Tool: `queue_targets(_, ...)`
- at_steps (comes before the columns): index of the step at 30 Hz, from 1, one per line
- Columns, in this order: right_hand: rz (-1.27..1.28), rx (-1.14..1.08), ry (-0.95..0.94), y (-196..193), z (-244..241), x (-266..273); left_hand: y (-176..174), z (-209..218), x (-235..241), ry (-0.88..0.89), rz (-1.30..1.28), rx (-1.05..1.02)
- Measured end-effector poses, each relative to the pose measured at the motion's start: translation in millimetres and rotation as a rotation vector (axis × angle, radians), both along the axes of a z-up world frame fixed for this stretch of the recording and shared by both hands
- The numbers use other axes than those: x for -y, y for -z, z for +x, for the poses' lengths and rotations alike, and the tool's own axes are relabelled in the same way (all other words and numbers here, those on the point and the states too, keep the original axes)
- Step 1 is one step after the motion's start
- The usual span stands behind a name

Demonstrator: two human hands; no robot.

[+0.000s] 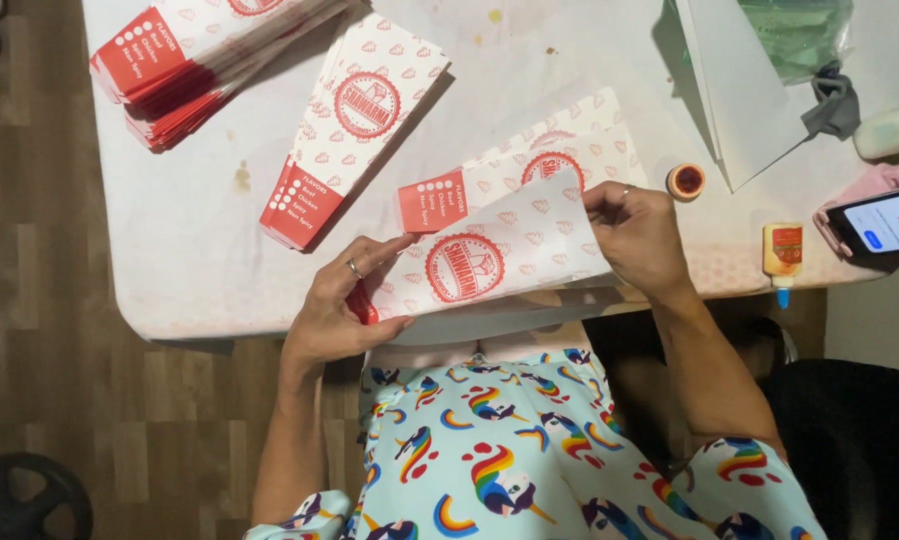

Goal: The person is folding printed paper food wrappers and organizing them into neat stacks on a table.

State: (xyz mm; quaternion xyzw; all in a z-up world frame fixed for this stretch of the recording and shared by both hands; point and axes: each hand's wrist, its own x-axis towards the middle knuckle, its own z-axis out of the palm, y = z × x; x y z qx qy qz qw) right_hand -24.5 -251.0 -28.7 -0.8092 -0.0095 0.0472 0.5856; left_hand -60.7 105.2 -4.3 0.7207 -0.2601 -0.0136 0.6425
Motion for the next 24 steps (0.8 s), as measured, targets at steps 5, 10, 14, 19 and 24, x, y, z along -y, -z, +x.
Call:
queue_targets(5, -0.017, 0.055, -0.047, -13.4, 8.8, 39.5, 11.1, -5.2, -35.4, -0.070, 0.094, 0.020)
queue_targets(10, -0.084, 0.056, 0.221, -32.1, 8.5, 60.0, 1.7, -36.7, -103.6, -0.284, 0.334, -0.086)
queue_targets(14, -0.074, -0.101, 0.209, 6.7, 17.3, 80.0, 4.2, -53.5, -135.2, -0.530, 0.130, -0.096)
queue_targets(19, -0.305, -0.142, 0.159, 4.2, 19.8, 60.6, -5.6, -17.9, -99.3, -0.421, -0.042, -0.159)
queue_targets(24, -0.066, 0.112, 0.262, -33.6, 9.9, 37.4, -18.8, 47.9, -26.3, 0.067, 0.125, 0.057)
